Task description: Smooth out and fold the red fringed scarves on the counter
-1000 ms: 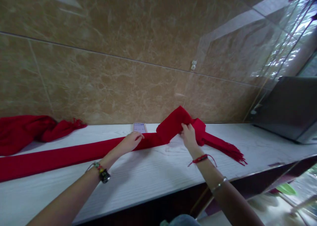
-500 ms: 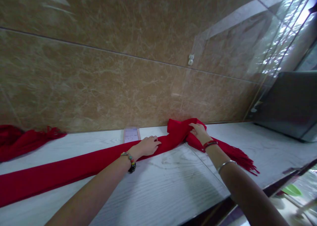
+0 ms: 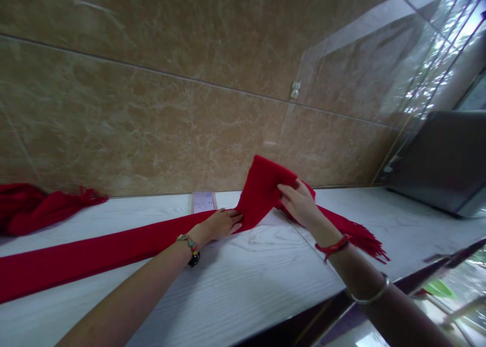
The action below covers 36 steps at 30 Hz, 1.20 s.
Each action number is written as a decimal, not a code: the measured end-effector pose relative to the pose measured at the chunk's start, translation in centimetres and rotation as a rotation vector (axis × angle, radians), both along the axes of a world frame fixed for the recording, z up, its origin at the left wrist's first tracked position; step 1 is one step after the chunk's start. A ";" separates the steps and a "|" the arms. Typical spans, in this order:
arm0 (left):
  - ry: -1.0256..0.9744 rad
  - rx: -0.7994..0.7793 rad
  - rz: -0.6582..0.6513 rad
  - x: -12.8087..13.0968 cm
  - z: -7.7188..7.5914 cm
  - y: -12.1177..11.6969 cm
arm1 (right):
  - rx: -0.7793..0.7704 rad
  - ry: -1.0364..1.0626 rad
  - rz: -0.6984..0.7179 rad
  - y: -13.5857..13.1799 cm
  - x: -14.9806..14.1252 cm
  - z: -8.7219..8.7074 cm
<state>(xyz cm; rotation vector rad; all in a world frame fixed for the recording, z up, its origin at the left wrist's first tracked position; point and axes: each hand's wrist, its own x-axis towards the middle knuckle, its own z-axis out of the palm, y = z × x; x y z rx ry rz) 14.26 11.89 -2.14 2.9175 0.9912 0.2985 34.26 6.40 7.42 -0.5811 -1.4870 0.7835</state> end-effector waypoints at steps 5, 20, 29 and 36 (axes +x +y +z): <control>-0.035 -0.059 0.063 -4.4 0.7 -1.0 | 0.177 -0.830 0.185 -6.9 -4.7 -3.3; -0.272 -0.183 0.205 -8.2 2.0 -4.9 | -0.055 -1.132 0.053 -2.5 -3.3 -2.5; -0.338 -0.312 0.454 -1.8 1.7 -4.2 | -0.204 -1.166 -0.423 3.1 -4.7 -7.1; -0.146 -0.360 0.413 -4.8 2.8 -6.7 | 0.050 -1.245 0.045 -4.6 -3.5 -4.6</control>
